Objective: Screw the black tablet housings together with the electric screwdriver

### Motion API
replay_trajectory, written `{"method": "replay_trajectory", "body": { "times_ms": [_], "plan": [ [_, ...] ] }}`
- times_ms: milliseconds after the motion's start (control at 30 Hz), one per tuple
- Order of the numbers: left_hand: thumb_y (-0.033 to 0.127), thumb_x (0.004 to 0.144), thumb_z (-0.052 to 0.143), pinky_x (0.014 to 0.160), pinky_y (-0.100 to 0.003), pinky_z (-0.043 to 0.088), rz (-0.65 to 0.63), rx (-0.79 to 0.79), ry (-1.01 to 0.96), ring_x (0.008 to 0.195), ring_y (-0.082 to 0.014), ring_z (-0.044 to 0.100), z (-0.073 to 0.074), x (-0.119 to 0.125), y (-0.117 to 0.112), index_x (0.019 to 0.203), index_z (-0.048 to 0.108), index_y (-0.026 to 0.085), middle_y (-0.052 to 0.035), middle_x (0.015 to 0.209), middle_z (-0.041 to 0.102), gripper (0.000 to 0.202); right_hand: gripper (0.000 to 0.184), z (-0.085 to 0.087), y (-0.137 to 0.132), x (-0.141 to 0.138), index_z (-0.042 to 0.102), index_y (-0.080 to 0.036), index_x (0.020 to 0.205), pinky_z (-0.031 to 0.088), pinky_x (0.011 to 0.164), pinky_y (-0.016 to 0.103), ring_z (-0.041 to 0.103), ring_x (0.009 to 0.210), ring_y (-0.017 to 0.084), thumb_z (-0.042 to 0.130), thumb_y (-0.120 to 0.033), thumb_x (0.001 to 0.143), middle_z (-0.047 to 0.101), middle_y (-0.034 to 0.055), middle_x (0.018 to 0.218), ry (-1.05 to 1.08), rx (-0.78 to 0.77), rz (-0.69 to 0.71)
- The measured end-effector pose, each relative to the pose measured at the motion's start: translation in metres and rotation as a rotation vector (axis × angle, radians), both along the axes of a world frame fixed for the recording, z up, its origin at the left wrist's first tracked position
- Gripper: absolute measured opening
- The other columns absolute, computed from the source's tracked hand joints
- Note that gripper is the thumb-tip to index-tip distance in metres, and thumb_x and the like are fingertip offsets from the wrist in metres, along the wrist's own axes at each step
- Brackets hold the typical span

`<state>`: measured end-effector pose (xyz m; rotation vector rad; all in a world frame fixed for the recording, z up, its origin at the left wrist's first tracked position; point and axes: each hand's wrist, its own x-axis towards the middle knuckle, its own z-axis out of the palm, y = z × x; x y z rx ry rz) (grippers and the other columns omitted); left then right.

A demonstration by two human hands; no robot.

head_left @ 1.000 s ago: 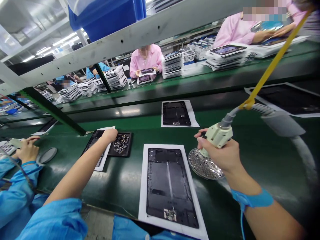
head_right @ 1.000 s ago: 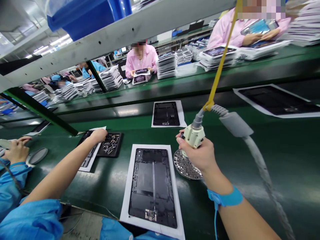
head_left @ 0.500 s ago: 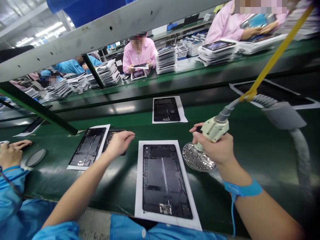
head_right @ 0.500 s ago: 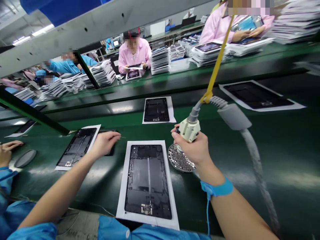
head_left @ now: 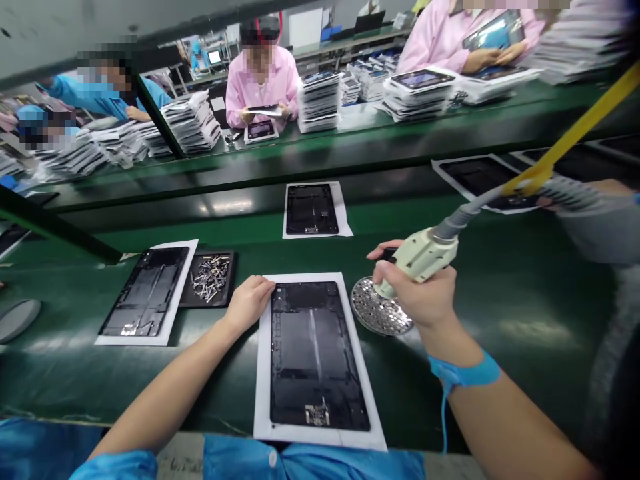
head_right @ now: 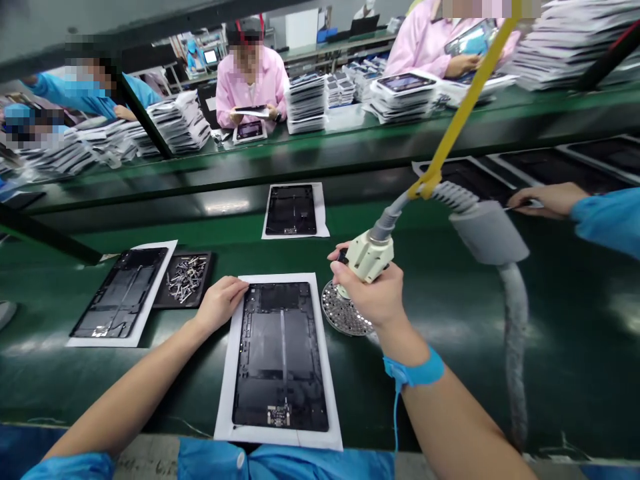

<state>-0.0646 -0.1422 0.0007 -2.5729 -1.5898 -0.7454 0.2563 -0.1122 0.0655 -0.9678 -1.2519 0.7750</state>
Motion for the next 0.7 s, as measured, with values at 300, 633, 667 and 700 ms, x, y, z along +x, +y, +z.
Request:
{"method": "replay_trajectory", "body": {
  "times_ms": [300,633,667,700],
  "plan": [
    [0.031,0.101,0.052,0.081,-0.040,0.053,0.016,-0.073,0.337,0.103,-0.0291,0.062,0.025,0.019,-0.024,0.114,0.067,0.017,-0.0136,0.113,0.069,0.024,0.017,-0.006,-0.001,-0.007,0.070,-0.021,0.094,0.056,0.047,0.027,0.063,0.048,0.010,0.074,-0.018,0.078,0.073,-0.0005,0.083,0.000,0.035,-0.029],
    [0.023,0.102,0.041,0.080,-0.039,0.053,0.020,-0.086,0.002,0.088,-0.0242,0.061,0.003,0.003,0.007,0.112,0.067,0.016,-0.0097,0.094,0.068,0.029,0.021,-0.014,0.022,-0.012,0.065,-0.023,0.100,0.053,0.045,0.025,0.060,0.048,0.008,0.072,-0.023,0.080,0.069,-0.0028,0.084,0.015,0.134,-0.180],
    [0.022,0.102,0.041,0.080,-0.039,0.053,0.014,-0.097,-0.028,0.088,-0.0237,0.060,0.002,0.002,0.009,0.111,0.068,0.016,-0.0093,0.094,0.068,0.030,0.021,-0.014,0.024,-0.012,0.065,-0.023,0.100,0.052,0.044,0.025,0.060,0.048,0.008,0.072,-0.023,0.080,0.069,-0.0030,0.083,0.018,0.132,-0.182],
    [0.022,0.101,0.041,0.081,-0.039,0.053,0.007,-0.106,-0.051,0.088,-0.0233,0.060,0.002,0.001,0.011,0.109,0.069,0.017,-0.0091,0.094,0.068,0.030,0.021,-0.014,0.025,-0.012,0.065,-0.023,0.099,0.052,0.044,0.024,0.059,0.048,0.008,0.072,-0.023,0.080,0.069,-0.0031,0.083,0.022,0.130,-0.184]
  ]
}}
